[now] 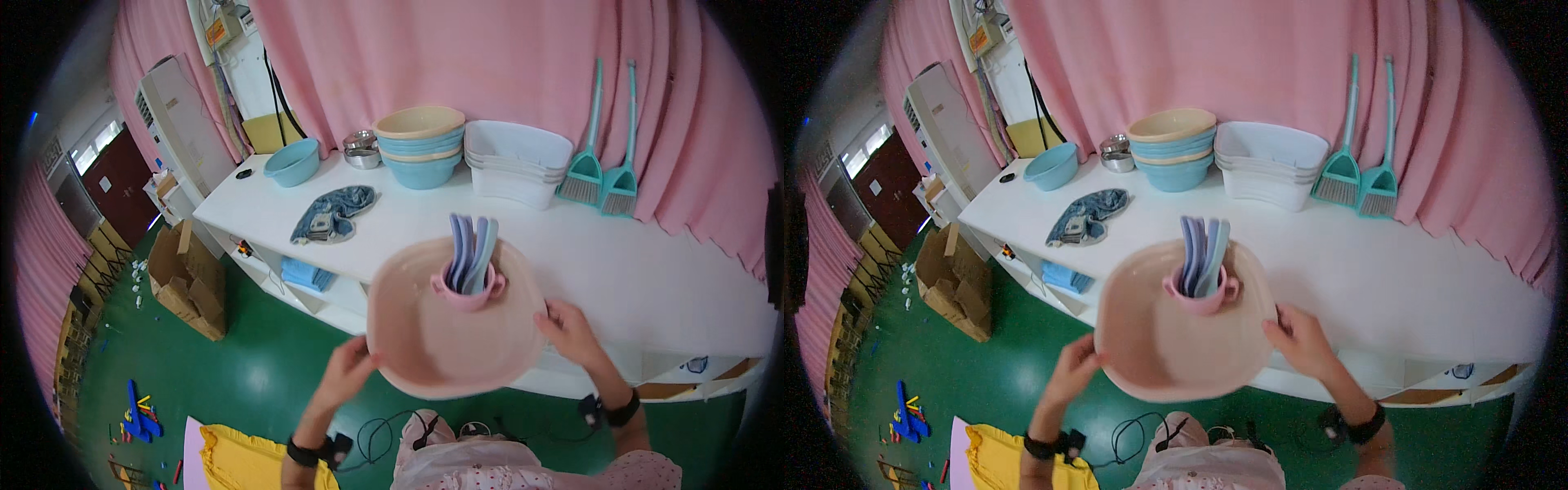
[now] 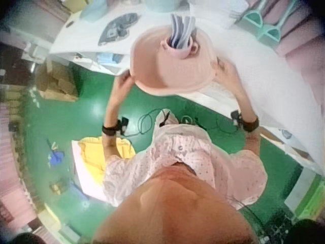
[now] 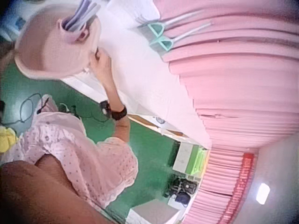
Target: The person picks up several plastic bowls from a shelf and places them on the floor, then gathers blue plastic spoons from around the room and places them into a small pink cup inside one of the bowls before returning the stacked bowls to the shelf.
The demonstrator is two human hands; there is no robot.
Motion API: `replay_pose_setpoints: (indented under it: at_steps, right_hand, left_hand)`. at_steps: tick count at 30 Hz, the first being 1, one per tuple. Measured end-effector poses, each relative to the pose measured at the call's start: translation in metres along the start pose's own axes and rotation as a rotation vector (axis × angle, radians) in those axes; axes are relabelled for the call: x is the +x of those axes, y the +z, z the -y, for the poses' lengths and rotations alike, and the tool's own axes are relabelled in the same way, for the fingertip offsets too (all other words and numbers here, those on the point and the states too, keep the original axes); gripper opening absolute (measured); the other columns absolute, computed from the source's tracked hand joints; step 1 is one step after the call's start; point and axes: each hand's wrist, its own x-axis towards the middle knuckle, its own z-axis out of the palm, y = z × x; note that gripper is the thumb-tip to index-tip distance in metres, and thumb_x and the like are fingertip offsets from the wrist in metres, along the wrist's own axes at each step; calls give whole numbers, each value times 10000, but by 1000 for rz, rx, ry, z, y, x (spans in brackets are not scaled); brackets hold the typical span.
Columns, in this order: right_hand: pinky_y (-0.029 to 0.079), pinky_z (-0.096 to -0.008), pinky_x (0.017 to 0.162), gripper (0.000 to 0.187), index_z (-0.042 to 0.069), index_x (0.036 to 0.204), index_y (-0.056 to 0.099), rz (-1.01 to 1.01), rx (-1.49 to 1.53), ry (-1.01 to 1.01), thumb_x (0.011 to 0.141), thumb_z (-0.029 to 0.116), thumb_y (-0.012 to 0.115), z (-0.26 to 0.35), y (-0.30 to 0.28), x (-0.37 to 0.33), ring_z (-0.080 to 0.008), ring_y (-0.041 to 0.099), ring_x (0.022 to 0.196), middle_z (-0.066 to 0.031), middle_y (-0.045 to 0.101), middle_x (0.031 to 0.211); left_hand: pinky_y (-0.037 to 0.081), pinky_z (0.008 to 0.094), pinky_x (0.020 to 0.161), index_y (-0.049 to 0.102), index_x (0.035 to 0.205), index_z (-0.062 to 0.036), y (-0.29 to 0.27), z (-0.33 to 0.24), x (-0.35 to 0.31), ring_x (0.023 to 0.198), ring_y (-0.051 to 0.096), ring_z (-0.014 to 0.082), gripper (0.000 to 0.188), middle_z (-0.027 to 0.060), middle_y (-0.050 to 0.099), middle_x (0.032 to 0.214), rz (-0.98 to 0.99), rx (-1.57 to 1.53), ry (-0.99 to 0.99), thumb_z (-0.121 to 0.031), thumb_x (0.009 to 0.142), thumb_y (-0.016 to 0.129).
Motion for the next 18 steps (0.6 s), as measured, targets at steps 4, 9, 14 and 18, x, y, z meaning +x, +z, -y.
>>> replay_pose_setpoints:
  at_steps: [4, 9, 14, 18]
  right_hand:
    - [408, -204, 537, 264, -21, 921, 583, -86, 39, -122, 851, 219, 501, 29, -6, 139, -53, 507, 628, -3, 574, 735]
    - [444, -225, 555, 318, -42, 882, 587, -227, 95, -118, 852, 259, 491, 45, -7, 318, -90, 533, 620, -40, 578, 728]
    - [441, -225, 482, 323, -41, 879, 587, -400, -42, -31, 843, 270, 507, 32, -14, 467, -117, 536, 575, -76, 573, 700]
    - [461, -260, 454, 345, -68, 1002, 528, -428, 16, 190, 809, 218, 522, 26, 10, 516, -148, 551, 565, -115, 576, 707]
  left_hand:
    - [449, 244, 698, 543, 1006, 51, -61, -41, 146, 767, 552, 102, 282, 61, 599, 862, -19, 43, 55, -179, 846, 513]
    - [465, 252, 664, 545, 992, 25, -132, -75, 341, 725, 583, 134, 315, 69, 608, 838, -5, -98, 100, -249, 857, 467]
    - [476, 269, 608, 542, 938, 1, -157, -54, 510, 681, 575, 146, 296, 79, 585, 791, 9, -333, 50, -272, 849, 468]
    - [422, 261, 400, 504, 1013, 16, -179, -7, 587, 534, 535, 136, 361, 100, 569, 810, -97, -21, -42, -280, 807, 523]
